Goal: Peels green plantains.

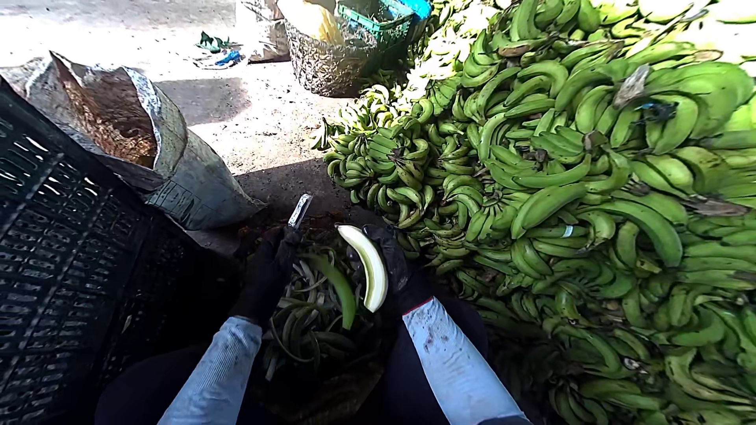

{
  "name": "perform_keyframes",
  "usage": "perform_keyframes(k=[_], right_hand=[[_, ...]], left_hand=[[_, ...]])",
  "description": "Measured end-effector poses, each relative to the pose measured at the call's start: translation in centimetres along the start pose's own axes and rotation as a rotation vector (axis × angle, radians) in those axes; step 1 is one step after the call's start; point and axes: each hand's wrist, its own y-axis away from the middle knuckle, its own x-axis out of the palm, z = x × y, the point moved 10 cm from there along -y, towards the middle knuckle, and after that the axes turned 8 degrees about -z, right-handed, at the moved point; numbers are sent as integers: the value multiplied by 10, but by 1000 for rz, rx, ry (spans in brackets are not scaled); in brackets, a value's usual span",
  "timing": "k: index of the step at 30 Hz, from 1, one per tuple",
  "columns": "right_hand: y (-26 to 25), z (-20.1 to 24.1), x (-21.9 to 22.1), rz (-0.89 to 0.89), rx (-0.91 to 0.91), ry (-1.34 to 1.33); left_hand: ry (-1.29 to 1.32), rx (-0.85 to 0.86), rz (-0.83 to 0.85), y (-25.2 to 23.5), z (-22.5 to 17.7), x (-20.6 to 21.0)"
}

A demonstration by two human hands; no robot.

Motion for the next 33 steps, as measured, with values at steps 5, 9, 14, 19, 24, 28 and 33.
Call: perform_keyframes(k=[5,9,14,19,24,28,33], right_hand=[[-4,14,-27,-71,-100,5],[-6,10,-29,47,-34,-70],[3,5,-22,-48,-123,212],[1,-5,-15,-102,-31,226],[11,13,23,-79,-381,770],[40,-10,85,108,-665,1022],[50,8,85,134,-808,887]], left_hand=[[60,372,279,37,-36,27],[-231,671,421,83,-55,58],[-368,456,255,57,-41,55],[-136,211,-21,19,-18,0],[434,-116,64,27,-8,2],[695,-205,222,55,-5,24],[679,153,-150,73,-51,-82]])
